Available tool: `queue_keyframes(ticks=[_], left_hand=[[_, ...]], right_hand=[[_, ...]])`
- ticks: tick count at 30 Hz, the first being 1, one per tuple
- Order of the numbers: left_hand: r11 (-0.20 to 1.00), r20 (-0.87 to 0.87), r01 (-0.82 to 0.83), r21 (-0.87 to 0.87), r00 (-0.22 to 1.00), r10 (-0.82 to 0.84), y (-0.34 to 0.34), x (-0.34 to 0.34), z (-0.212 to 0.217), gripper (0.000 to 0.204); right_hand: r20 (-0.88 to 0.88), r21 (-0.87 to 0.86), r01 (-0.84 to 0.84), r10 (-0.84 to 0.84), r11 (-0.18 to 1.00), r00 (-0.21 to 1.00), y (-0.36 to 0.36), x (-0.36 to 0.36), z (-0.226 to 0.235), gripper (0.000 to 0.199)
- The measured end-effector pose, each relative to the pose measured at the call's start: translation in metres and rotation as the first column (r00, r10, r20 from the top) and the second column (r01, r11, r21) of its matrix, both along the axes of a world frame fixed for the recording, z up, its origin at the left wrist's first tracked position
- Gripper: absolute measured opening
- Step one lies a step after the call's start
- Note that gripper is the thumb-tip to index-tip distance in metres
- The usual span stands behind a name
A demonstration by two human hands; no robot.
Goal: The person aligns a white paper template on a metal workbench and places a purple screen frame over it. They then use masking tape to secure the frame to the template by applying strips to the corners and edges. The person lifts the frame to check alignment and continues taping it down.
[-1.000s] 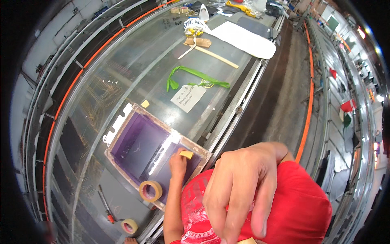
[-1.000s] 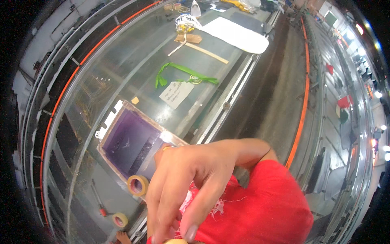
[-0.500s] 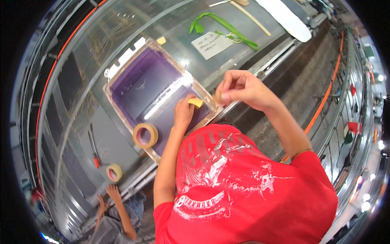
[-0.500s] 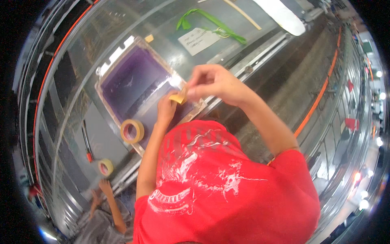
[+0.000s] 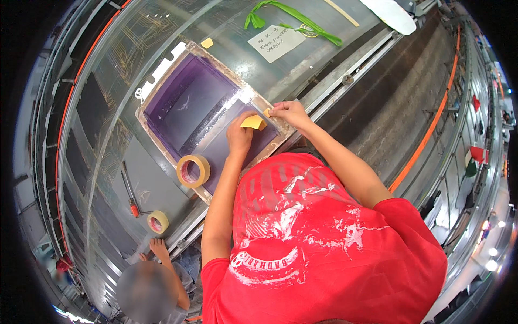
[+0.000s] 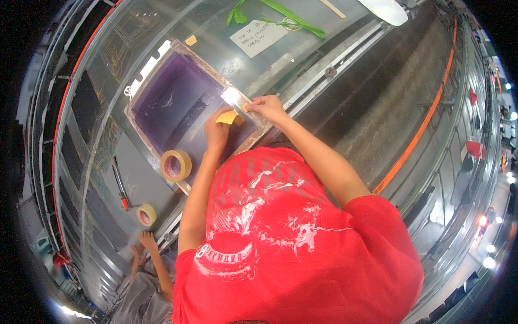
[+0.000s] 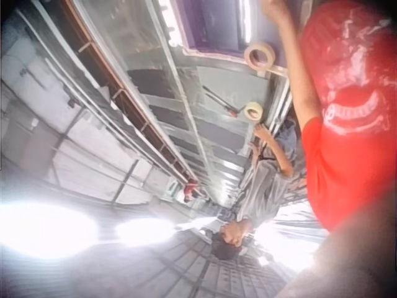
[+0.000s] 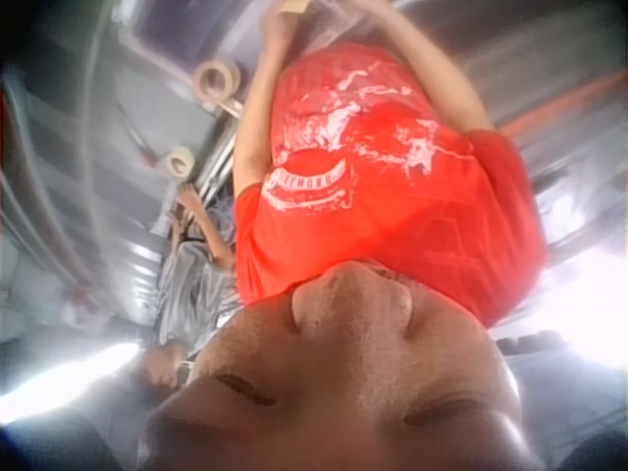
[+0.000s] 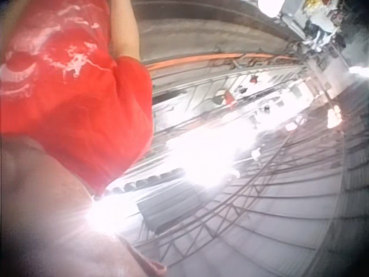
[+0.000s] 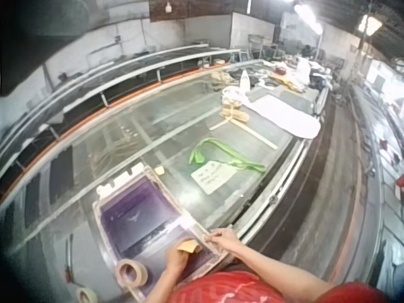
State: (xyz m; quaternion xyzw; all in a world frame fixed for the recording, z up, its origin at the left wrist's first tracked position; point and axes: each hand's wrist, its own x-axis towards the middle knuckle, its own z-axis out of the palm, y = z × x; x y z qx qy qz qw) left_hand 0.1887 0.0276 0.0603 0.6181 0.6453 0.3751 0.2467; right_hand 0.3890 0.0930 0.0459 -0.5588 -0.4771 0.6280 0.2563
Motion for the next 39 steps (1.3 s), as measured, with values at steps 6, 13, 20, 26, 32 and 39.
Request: queue_keyframes(ticks=[6,13,20,26,32,39], left_hand=[[0.999,0.184,-0.023,-0.025,0.982,0.028,0.0,-0.002,-0.007,0.025],[0.998,0.148,-0.032,0.052,0.989,0.024,-0.001,0.004,-0.007,0.025],[0.994,0.025,-0.007,0.113,1.0,0.004,0.001,0.01,-0.01,0.03],[0.987,-0.022,-0.003,0.162,1.0,0.006,0.001,0.01,-0.013,0.034],[0.987,-0.071,0.014,0.16,0.997,-0.002,0.002,0.014,-0.011,0.036],[0.984,-0.18,0.082,0.155,0.982,-0.053,-0.001,0.011,-0.013,0.056]], right_hand=[[0.042,0.002,0.064,-0.064,0.998,0.997,-0.008,-0.001,-0.006,0.031],[0.044,0.08,0.203,-0.207,0.976,0.977,-0.02,-0.01,-0.011,0.03],[0.006,0.097,0.262,-0.263,0.96,0.965,-0.022,-0.015,-0.013,0.027],[0.015,0.093,0.289,-0.292,0.953,0.956,-0.024,-0.018,-0.012,0.025],[0.018,0.111,0.297,-0.301,0.948,0.954,-0.025,-0.018,-0.01,0.025],[-0.005,0.115,0.314,-0.315,0.943,0.949,-0.026,-0.018,-0.022,0.026]])
